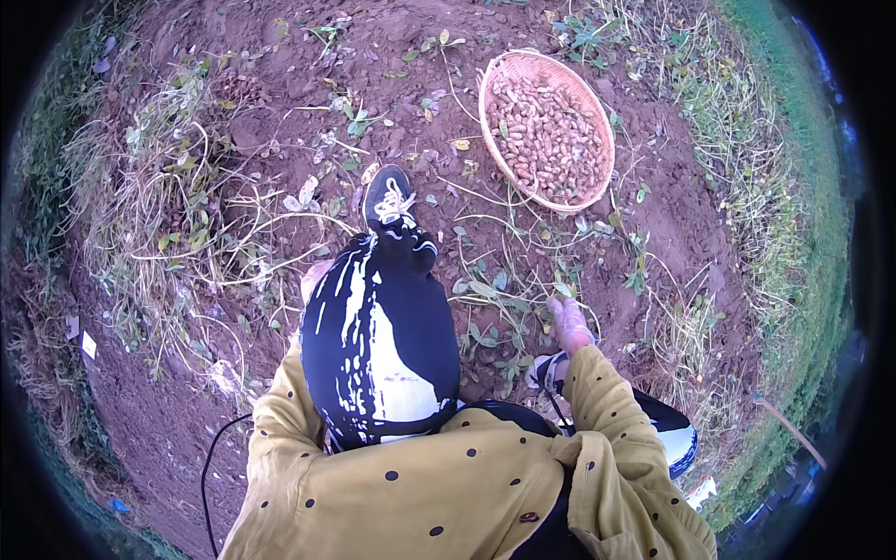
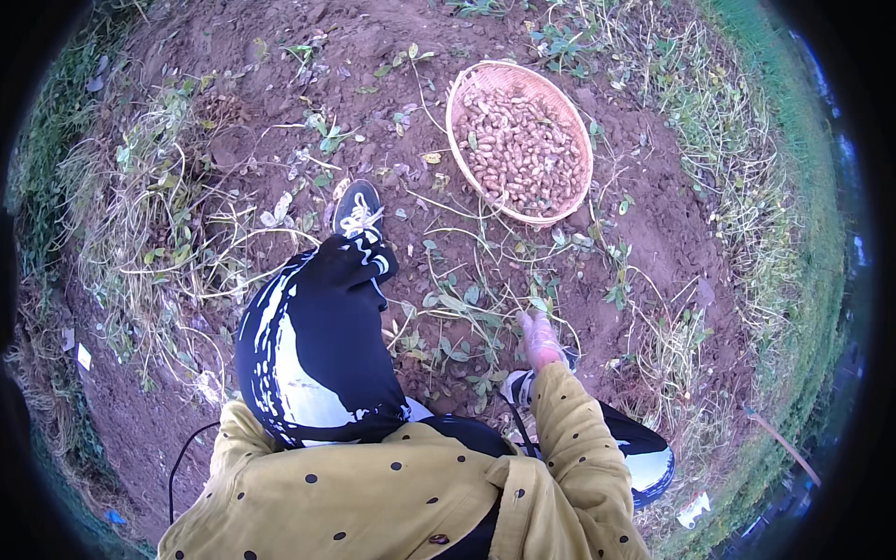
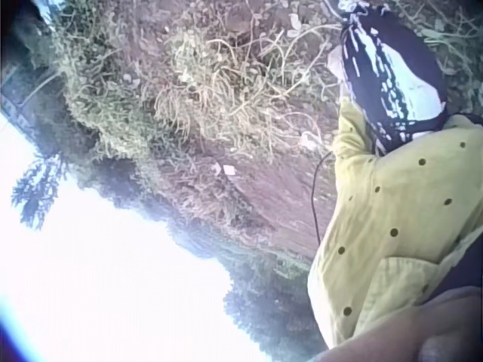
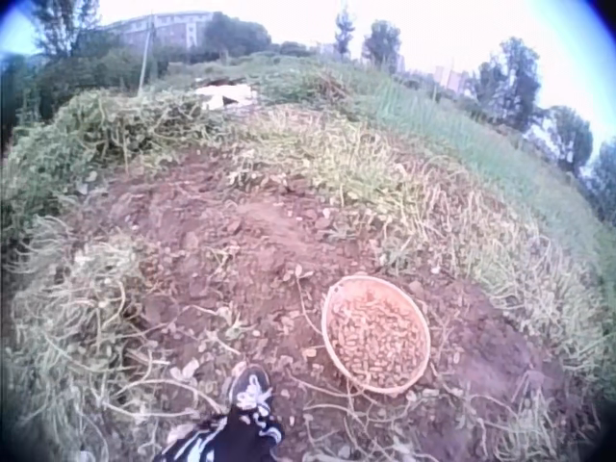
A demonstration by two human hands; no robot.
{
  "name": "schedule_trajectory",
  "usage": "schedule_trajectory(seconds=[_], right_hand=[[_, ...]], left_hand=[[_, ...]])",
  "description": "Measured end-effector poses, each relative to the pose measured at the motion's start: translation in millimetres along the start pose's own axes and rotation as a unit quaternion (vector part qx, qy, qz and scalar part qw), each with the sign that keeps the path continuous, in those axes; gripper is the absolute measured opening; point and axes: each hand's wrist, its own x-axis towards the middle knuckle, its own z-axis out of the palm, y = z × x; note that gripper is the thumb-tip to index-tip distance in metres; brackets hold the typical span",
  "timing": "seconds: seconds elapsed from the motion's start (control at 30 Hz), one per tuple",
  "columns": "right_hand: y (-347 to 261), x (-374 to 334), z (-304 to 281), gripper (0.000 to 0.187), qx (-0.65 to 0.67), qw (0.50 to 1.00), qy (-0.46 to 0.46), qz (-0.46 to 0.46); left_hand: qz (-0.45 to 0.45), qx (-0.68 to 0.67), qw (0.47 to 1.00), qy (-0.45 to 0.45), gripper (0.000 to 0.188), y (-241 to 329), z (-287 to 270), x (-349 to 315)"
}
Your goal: The person squats in a garden and repeatedly pulls peanut plants from the soil, then removes peanuts from the roots and places them into a nearby basket. The person continues this process across multiple plants, accumulating peanuts in the basket.
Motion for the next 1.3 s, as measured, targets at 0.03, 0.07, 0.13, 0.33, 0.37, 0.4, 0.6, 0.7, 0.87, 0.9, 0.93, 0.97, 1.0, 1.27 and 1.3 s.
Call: schedule_trajectory(seconds=[0.03, 0.07, 0.13, 0.33, 0.37, 0.4, 0.6, 0.7, 0.87, 0.9, 0.93, 0.97, 1.0, 1.27, 1.3], right_hand=[[0, 6, 0, 0.046, 0.006, 0.999, 0.033, -0.037], [-32, -2, -8, 0.043, -0.006, 1.000, -0.016, -0.010], [-45, 20, -22, 0.038, 0.100, 0.985, -0.140, -0.028], [-186, 18, -76, 0.070, 0.363, 0.906, 0.014, -0.217], [-197, 20, -85, 0.074, 0.356, 0.901, 0.029, -0.245], [-203, 25, -95, 0.079, 0.349, 0.896, 0.046, -0.272], [-194, 20, -66, 0.069, 0.296, 0.927, -0.009, -0.231], [-162, 1, -42, 0.066, 0.247, 0.951, -0.009, -0.187], [-112, -22, -31, 0.060, 0.238, 0.962, -0.056, -0.125], [-104, -26, -34, 0.060, 0.228, 0.967, -0.045, -0.107], [-99, -32, -38, 0.060, 0.220, 0.971, -0.032, -0.091], [-97, -34, -38, 0.061, 0.209, 0.974, -0.035, -0.079], [-93, -34, -37, 0.060, 0.221, 0.972, -0.041, -0.070], [-57, -41, -27, 0.054, 0.277, 0.957, -0.065, -0.050], [-61, -44, -21, 0.053, 0.278, 0.955, -0.085, -0.053]], left_hand=[[0.019, 0.006, 1.000, -0.014, 0.023, -12, -19, 11], [0.056, 0.016, 0.998, -0.027, 0.022, -28, -46, 24], [0.101, 0.032, 0.993, -0.043, 0.020, -57, -70, 41], [0.283, 0.285, 0.900, 0.167, 0.016, 4, -21, -54], [0.356, 0.357, 0.841, 0.197, 0.024, 26, -15, -61], [0.373, 0.453, 0.780, 0.219, 0.028, 50, -10, -73], [0.368, 0.670, 0.588, 0.264, 0.067, 120, -76, -17], [0.202, 0.807, 0.521, 0.193, 0.089, 160, -66, -14], [0.171, 0.838, 0.502, 0.129, 0.115, 153, -76, 42], [0.101, 0.842, 0.521, 0.098, 0.090, 158, -60, 41], [0.040, 0.863, 0.499, 0.061, 0.055, 174, -37, 32], [0.059, 0.851, 0.515, 0.088, 0.040, 164, -58, 49], [0.078, 0.837, 0.530, 0.115, 0.029, 154, -80, 62], [0.282, 0.554, 0.730, 0.284, 0.044, 170, -39, -30], [0.276, 0.454, 0.803, 0.269, 0.045, 178, -31, -42]])
